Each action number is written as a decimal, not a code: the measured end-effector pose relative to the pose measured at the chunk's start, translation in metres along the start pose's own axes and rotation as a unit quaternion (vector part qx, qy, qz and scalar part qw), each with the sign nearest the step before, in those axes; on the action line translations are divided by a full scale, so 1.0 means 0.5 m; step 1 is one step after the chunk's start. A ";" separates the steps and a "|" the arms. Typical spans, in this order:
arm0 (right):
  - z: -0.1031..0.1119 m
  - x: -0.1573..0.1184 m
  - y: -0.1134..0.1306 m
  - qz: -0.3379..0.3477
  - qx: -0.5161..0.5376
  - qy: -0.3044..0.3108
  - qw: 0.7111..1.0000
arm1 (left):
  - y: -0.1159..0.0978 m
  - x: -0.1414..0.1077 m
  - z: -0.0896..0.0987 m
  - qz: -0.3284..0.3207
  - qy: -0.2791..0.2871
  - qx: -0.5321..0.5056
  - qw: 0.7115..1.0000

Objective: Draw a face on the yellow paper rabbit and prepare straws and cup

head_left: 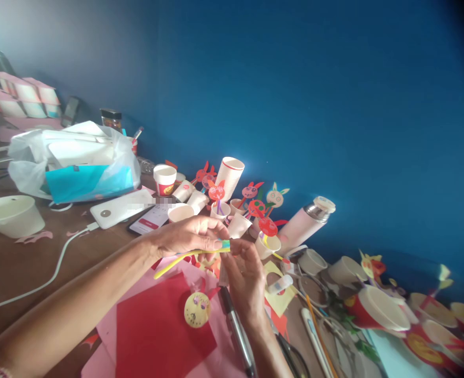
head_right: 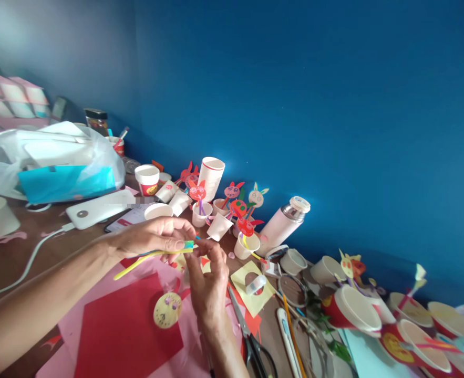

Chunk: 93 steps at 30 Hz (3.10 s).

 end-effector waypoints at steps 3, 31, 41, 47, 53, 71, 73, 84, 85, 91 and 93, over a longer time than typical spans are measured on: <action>0.004 0.002 0.007 0.029 0.023 0.014 0.999 | 0.011 0.003 0.001 0.005 0.041 -0.037 0.998; 0.009 0.024 -0.010 -0.074 0.130 0.092 0.985 | -0.007 -0.003 -0.009 -0.036 -0.082 0.213 0.973; -0.017 0.021 -0.018 -0.083 0.165 0.123 0.975 | -0.012 -0.007 0.002 -0.021 -0.099 0.307 0.946; -0.023 0.022 -0.027 -0.112 0.143 0.145 0.973 | -0.012 -0.010 0.000 -0.005 -0.111 0.331 0.937; -0.012 0.024 -0.026 -0.097 0.151 0.130 0.975 | -0.018 -0.009 0.002 -0.021 -0.118 0.325 0.938; 0.011 0.027 0.003 -0.060 0.004 0.073 0.996 | 0.007 0.001 0.009 -0.007 -0.084 0.230 0.970; 0.012 0.027 0.008 -0.047 0.006 0.069 0.997 | 0.012 0.004 0.011 0.002 -0.063 0.209 0.976; 0.007 0.016 0.005 -0.027 0.002 0.054 0.998 | 0.026 0.013 0.011 0.041 0.017 0.074 0.996; 0.007 0.016 0.002 -0.029 0.002 0.051 0.998 | 0.027 0.013 0.011 0.043 0.022 0.066 0.997; 0.005 0.017 0.008 0.038 -0.029 0.085 0.995 | 0.037 0.017 0.014 0.035 0.058 0.047 0.997; 0.005 0.020 0.008 0.049 -0.038 0.095 0.994 | 0.040 0.018 0.016 0.031 0.059 0.081 0.994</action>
Point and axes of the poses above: each hand's wrist, its own x-axis towards the middle knuckle, its own z-axis out of the back of the hand, y = z × x, the point moved 6 cm from there along x, towards the middle knuckle, and after that the axes turned 3 degrees about -x, right-handed, at the moved point
